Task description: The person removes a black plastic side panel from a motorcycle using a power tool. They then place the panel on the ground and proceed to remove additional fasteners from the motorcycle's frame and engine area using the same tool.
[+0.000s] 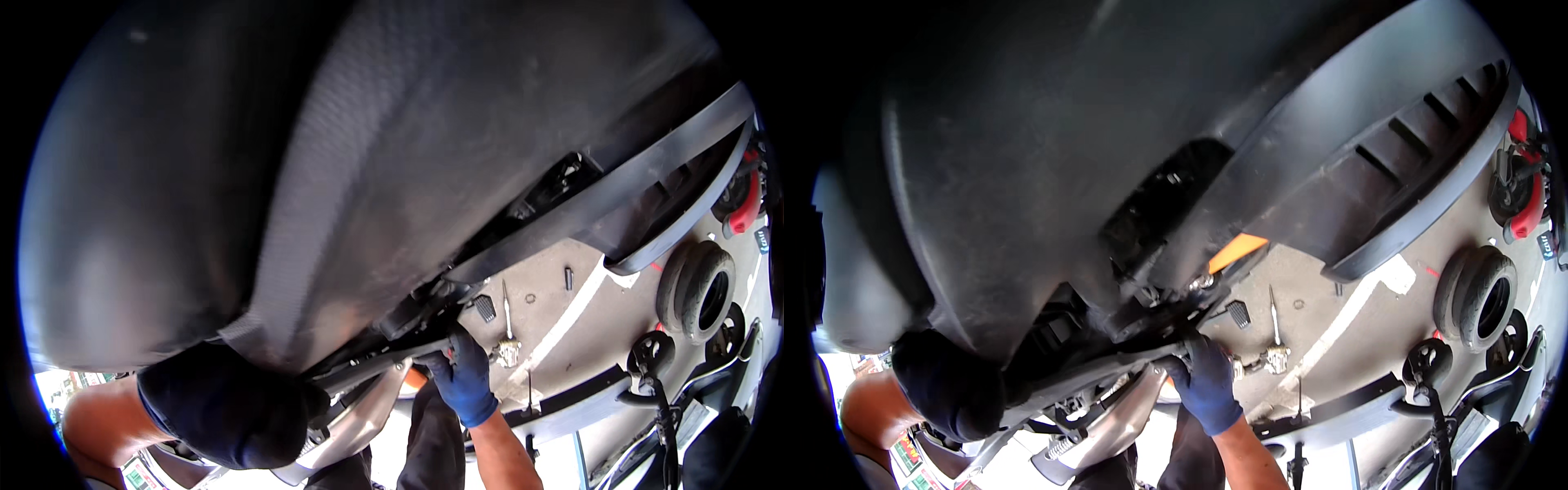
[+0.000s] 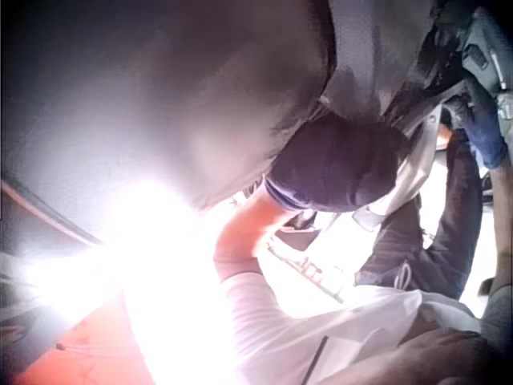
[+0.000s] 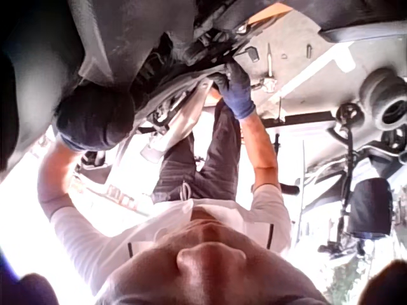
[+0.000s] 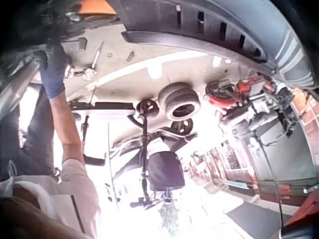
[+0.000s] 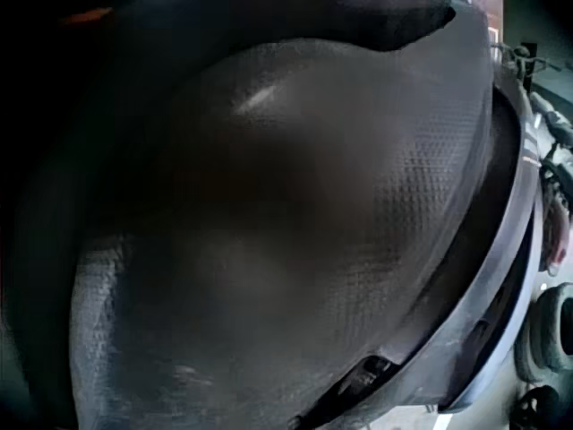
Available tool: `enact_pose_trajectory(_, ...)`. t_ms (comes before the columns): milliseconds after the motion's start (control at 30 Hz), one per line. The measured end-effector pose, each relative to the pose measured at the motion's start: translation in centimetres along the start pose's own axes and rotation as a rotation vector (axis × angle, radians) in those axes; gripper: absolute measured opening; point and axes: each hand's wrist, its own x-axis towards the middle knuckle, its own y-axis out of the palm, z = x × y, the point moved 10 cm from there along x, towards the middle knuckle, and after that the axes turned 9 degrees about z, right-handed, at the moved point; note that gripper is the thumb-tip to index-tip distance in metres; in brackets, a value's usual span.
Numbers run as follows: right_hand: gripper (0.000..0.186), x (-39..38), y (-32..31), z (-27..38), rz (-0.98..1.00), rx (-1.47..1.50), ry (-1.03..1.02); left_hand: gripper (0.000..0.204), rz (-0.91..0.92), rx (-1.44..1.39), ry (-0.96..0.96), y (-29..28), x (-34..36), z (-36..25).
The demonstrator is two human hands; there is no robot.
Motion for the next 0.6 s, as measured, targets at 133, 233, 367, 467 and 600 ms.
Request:
enact_pose_trajectory(133,0.052,0.5,-0.8,0.5,0.021,0.019,-0.044,0.014,0.000,-0.034,0.011,0.6,0.3,0.5)
enact_pose_trajectory(233,0.047,1.5,-1.3,0.8,0.065,0.075,-0.119,0.013,0.015,-0.044,0.019,1.0,0.6,1.1)
enact_pose_trajectory(367,0.044,3.6,-0.6,1.5,0.225,0.126,-0.142,0.012,0.068,-0.032,-0.002,0.6,0.2,1.0)
enact_pose_trajectory(467,0.032,3.7,-0.5,1.3,0.161,0.236,-0.111,0.011,0.107,-0.019,-0.010,0.6,0.5,0.8)
enact_pose_trajectory(600,0.052,1.5,0.2,-0.5,-0.124,0.439,-0.071,0.010,0.188,-0.010,-0.021,-0.3,0.8,0.3)
